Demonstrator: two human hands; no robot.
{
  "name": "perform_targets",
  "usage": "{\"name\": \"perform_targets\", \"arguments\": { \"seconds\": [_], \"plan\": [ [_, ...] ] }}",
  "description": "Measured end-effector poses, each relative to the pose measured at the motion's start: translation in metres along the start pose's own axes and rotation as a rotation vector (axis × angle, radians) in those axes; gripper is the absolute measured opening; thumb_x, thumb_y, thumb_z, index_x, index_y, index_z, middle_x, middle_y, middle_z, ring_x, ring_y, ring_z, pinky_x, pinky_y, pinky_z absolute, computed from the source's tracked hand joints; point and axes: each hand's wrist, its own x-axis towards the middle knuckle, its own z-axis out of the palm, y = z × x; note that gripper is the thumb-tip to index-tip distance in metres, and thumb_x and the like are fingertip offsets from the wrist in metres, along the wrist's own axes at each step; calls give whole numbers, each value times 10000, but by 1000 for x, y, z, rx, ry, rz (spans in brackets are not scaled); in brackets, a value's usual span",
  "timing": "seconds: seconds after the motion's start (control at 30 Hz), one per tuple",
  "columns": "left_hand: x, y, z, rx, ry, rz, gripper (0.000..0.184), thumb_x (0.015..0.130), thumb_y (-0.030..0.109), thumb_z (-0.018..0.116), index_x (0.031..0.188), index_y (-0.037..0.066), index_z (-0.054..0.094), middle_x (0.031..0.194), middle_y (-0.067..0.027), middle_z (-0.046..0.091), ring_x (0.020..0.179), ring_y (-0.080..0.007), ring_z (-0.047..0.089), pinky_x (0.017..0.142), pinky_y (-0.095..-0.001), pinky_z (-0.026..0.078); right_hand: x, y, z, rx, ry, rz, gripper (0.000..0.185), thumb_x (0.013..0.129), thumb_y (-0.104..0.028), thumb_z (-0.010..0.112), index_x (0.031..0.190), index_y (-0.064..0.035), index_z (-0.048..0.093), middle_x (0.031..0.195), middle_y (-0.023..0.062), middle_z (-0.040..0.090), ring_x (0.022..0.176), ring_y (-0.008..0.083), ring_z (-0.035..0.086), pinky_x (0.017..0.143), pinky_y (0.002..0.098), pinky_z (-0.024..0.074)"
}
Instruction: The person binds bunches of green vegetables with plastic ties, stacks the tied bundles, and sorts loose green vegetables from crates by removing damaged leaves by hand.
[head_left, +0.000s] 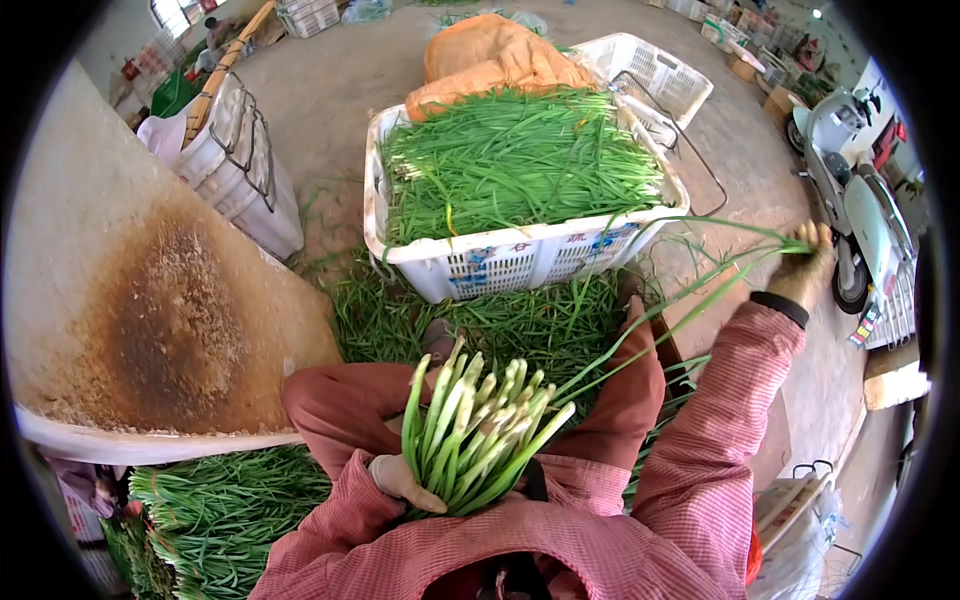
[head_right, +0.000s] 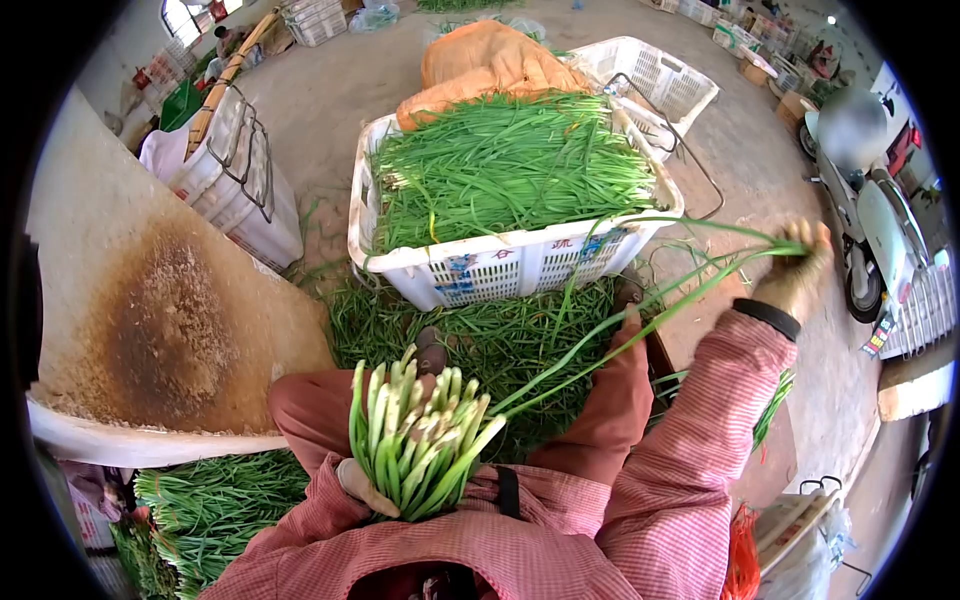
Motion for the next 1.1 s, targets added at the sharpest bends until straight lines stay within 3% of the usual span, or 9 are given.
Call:
{"name": "perform_targets", "arguments": {
  "seconds": [0.1, 0.2, 0.3, 0.4, 0.57, 0.7, 0.83, 1.0, 1.1],
  "plan": [
    [1, -3, -2, -1, -9, -9, 821, 699, 165, 663, 1348, 63, 170, 1331, -156, 310, 1201, -266, 345, 996, -377, 257, -4, 4, -41, -382, -187, -212, 227, 891, -212, 438, 945, -32, 565, 710, 46, 565, 578, 100, 509, 502, 213, 428],
    [0, -9, -5, -8, -5, -21, 831, 692, 172, 653, 1351, 66, 159, 1341, -157, 291, 1192, -278, 352, 982, -389, 275, -101, 58, -59, -728, -896, 197, 202, 830, -175, 505, 977, -41, 542, 626, -22, 488, 498, 55, 416, 425, 207, 351],
    [-7, -12, -12, -5, 28, -14, 840, 685, 178, 643, 1355, 69, 148, 1351, -158, 273, 1183, -290, 359, 967, -401, 293, -204, 64, -25, -72, -1412, 1380, 619, 794, -491, 522, 1199, -32, 437, 678, -60, 523, 471, 30, 382, 419, 145, 352],
    [-19, -19, -22, -7, 57, -1, 850, 678, 185, 633, 1359, 72, 137, 1361, -160, 255, 1173, -302, 366, 953, -413, 312, -257, 38, 21, 184, -1238, 1637, 444, 837, -386, 504, 1124, -47, 517, 972, 65, 572, 702, 101, 518, 688, 219, 443],
    [-24, -19, -21, -236, 160, 22, 978, 564, 116, 700, 1356, 55, 130, 1337, -167, 293, 997, -306, 502, 785, -388, 442, -241, 87, 13, 189, -917, 1259, 109, 813, -48, 507, 739, -64, 585, 692, -14, 528, 563, 67, 479, 522, 213, 434],
    [-34, -33, -46, -140, 156, 62, 967, 603, 261, 697, 1346, 19, 128, 1106, -160, 497, 791, -240, 556, 657, -328, 450, -126, 83, -17, -611, -194, 606, 425, 874, -466, 378, 738, -104, 554, 530, -21, 429, 444, 94, 359, 414, 247, 327],
    [-40, -24, -42, -61, 238, 45, 742, 617, 302, 697, 1210, 8, 361, 970, -145, 552, 807, -229, 552, 688, -331, 450, 2, 71, -78, -436, 110, -165, 396, 885, -423, 393, 816, -75, 568, 654, -9, 503, 562, 116, 460, 506, 244, 384],
    [-30, -17, -31, 26, 307, 43, 559, 643, 286, 691, 1088, 7, 500, 960, -124, 573, 839, -203, 557, 738, -323, 454, -83, 24, -78, -389, -708, 540, 277, 802, -251, 542, 1002, -63, 506, 885, 56, 508, 740, 144, 496, 624, 272, 436],
    [-20, -18, -14, 101, 441, 77, 459, 662, 214, 661, 1042, -6, 527, 945, -142, 575, 846, -226, 564, 735, -333, 469, -206, 22, -45, 35, -1053, 921, 630, 685, -90, 706, 1238, -75, 403, 1206, 128, 465, 1005, 211, 502, 810, 350, 472]
  ]
}}
